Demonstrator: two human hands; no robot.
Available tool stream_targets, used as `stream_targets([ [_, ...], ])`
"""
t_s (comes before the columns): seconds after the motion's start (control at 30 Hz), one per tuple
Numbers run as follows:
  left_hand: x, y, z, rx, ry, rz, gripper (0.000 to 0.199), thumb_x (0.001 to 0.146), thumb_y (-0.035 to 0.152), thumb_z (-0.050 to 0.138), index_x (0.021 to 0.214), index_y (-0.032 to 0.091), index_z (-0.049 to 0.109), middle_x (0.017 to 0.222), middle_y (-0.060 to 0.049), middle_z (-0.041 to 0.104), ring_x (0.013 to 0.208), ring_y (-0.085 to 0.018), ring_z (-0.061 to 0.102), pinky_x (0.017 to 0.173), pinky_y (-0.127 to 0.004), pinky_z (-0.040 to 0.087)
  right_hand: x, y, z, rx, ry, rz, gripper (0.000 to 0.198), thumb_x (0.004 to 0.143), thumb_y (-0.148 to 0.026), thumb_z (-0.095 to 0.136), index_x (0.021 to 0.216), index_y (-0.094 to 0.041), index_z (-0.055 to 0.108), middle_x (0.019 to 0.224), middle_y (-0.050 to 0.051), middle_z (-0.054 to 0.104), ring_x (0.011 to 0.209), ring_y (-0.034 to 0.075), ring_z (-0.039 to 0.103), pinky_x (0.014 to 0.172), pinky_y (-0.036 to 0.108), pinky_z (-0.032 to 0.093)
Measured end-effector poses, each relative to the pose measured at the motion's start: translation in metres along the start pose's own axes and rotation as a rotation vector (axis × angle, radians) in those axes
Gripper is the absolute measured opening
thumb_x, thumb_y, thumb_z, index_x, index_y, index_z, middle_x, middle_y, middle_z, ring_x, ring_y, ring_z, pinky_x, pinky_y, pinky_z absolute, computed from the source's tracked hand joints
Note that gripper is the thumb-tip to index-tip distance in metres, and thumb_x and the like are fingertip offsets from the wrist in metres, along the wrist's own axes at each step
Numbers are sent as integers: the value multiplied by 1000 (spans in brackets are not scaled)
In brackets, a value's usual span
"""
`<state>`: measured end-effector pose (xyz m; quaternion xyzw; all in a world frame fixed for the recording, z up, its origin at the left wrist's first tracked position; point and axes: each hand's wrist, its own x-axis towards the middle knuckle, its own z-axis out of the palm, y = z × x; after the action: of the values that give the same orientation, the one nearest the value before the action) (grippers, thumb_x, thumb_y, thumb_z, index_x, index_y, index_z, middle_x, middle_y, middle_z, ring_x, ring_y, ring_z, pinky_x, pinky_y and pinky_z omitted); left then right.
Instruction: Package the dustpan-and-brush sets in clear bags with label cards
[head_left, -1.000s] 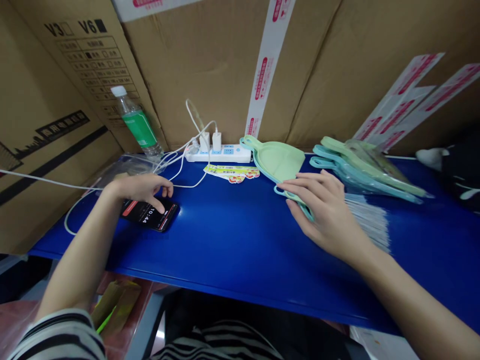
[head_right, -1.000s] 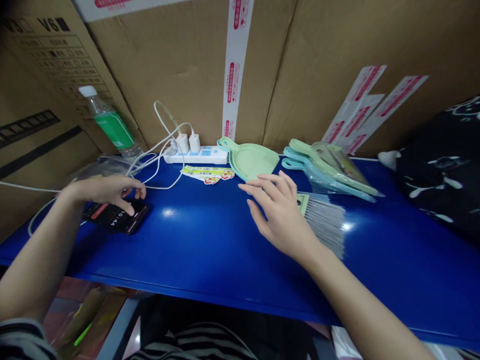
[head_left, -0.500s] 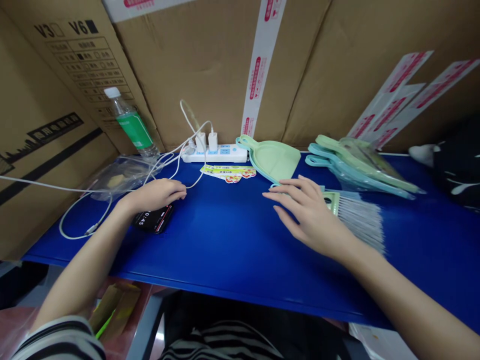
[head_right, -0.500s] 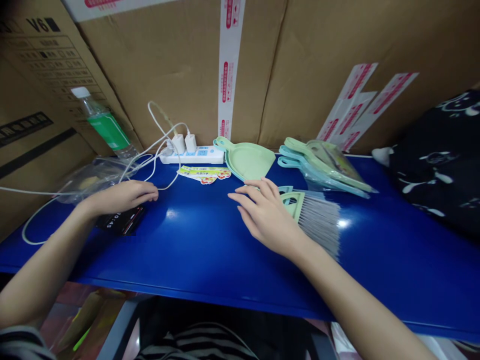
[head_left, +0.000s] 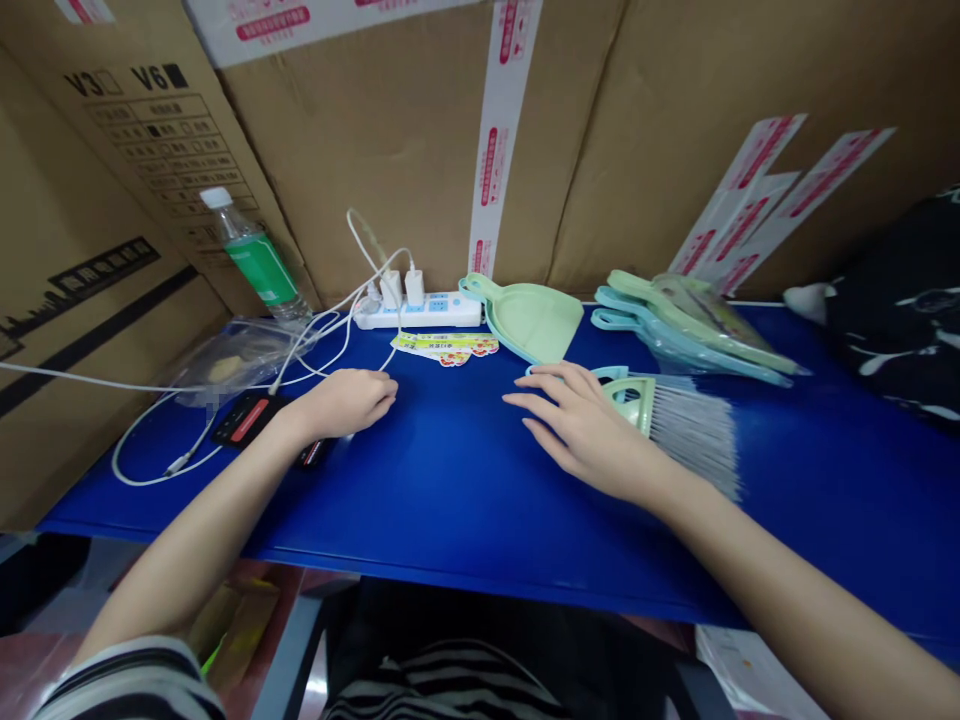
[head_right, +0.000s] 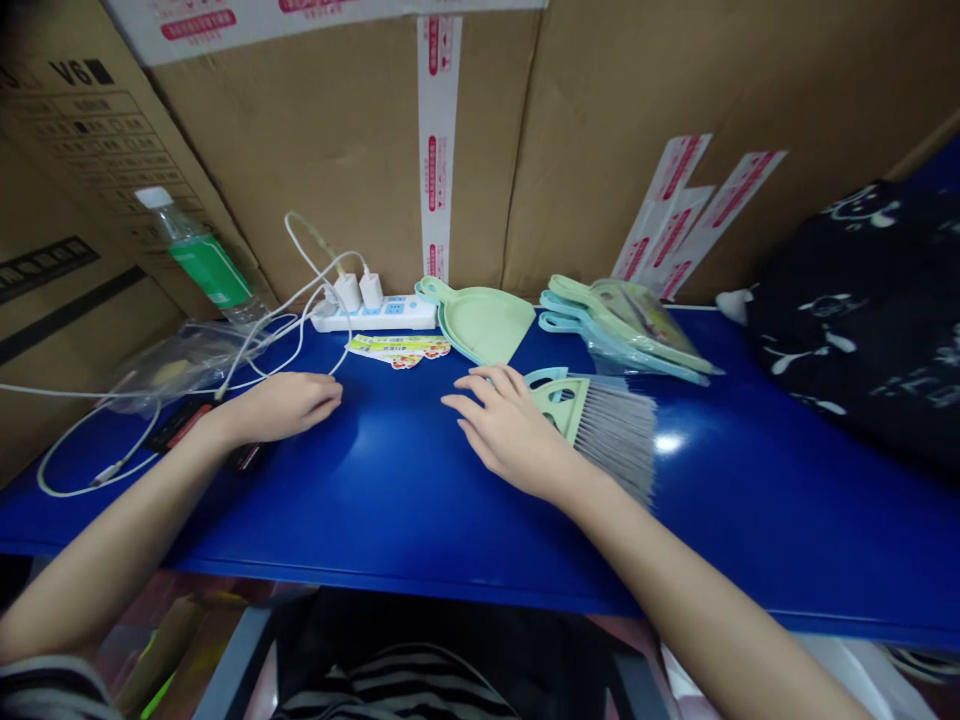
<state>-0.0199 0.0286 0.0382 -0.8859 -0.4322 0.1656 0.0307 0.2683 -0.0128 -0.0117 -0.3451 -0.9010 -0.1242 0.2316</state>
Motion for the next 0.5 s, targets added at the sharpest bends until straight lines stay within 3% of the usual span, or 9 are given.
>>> stream_targets([
  [0.5,-1,-2,20,3,107,-9,29,95,21,35,79,17,59,81,-8,65,78,-21,64,73,-34,52,-2,7,4,42,-88,56,33,95,-17,40,117,-16,64,120,19,64,116,30,59,93,55,51],
])
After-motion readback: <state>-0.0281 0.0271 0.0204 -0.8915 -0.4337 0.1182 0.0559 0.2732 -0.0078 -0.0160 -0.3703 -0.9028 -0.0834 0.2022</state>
